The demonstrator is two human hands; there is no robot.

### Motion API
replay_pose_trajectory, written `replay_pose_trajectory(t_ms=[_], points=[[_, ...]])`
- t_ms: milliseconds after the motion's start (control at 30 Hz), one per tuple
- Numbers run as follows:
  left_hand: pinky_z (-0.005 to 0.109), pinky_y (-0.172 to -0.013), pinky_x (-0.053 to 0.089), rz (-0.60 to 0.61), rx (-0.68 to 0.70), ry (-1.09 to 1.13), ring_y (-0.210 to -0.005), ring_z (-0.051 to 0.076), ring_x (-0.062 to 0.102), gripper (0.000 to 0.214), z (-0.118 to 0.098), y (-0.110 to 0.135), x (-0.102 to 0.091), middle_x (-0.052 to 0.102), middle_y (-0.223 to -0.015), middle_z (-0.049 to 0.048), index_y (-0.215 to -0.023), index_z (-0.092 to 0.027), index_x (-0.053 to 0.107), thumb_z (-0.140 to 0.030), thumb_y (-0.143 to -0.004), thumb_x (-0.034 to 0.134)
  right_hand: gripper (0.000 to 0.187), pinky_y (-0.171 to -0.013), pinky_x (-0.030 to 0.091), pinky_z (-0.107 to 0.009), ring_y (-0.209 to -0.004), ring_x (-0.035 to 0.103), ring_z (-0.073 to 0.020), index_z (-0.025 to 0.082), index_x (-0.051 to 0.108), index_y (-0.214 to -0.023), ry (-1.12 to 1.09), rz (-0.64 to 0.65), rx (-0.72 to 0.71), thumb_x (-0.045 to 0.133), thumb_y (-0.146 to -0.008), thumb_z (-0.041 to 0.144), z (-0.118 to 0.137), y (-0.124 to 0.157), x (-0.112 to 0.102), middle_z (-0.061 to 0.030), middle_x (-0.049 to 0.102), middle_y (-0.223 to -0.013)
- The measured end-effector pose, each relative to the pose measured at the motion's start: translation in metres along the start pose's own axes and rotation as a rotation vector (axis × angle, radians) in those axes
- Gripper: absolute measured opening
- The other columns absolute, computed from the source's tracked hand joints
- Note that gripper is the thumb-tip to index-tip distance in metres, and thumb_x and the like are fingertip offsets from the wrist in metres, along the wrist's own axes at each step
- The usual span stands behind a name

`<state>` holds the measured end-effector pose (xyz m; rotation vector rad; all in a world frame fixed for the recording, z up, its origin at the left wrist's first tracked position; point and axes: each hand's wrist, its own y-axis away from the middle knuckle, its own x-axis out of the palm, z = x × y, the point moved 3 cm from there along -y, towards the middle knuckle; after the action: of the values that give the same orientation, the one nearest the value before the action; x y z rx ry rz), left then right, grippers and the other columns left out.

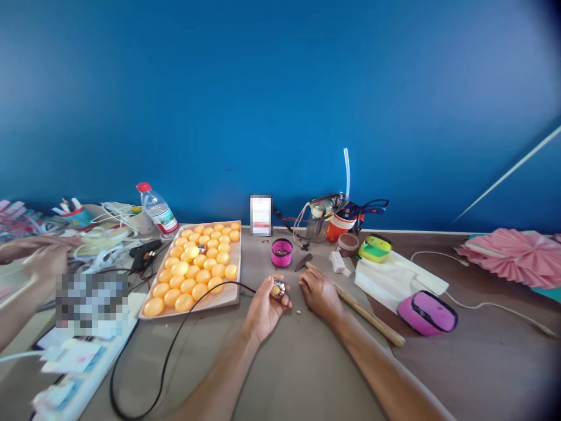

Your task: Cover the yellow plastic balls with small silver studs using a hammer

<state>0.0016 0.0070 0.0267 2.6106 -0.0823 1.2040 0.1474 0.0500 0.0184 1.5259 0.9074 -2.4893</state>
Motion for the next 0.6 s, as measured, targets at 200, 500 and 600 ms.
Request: replay_pose_trajectory(t_ms=[200,500,600], points=[[0.027,-0.056,0.042,-0.017,-0.014,0.007,-0.052,0.01,0.051,0.03,-0.0004,-0.0007,0.0004,0.058,-0.074,0.0021,-0.093,-0.016,0.055,-0.04,-0.077,0.061,0.014,-0.071,0.041,-0.027,-0.076,0.052,-0.017,0.019,0.05,-0.076,-0.127,-0.052,0.012,0.041,-0.085,0.015,-0.0017,0.0017,-0.0021,-0.0038,0.054,-0.075],[0.027,-0.057,0.042,-0.015,-0.017,0.005,-0.052,0.009,0.05,0.03,-0.0008,-0.001,0.0005,0.059,-0.074,0.002,-0.094,-0.015,0.054,-0.04,-0.078,0.06,0.011,-0.069,0.041,-0.026,-0.075,0.053,-0.0165,0.019,0.049,-0.073,-0.138,-0.053,0.013,0.044,-0.082,0.014,-0.0003,-0.0001,-0.0044,-0.0033,0.055,-0.075],[0.027,-0.058,0.042,0.0,0.02,-0.035,-0.052,0.008,0.05,0.031,-0.0009,-0.0001,0.0008,0.058,-0.074,0.0012,-0.094,-0.017,0.054,-0.037,-0.074,0.065,0.011,-0.067,0.041,-0.025,-0.074,0.053,-0.0162,0.019,0.049,-0.072,-0.139,-0.064,0.022,0.045,-0.08,0.013,-0.0012,-0.0005,-0.0031,-0.0025,0.055,-0.074]])
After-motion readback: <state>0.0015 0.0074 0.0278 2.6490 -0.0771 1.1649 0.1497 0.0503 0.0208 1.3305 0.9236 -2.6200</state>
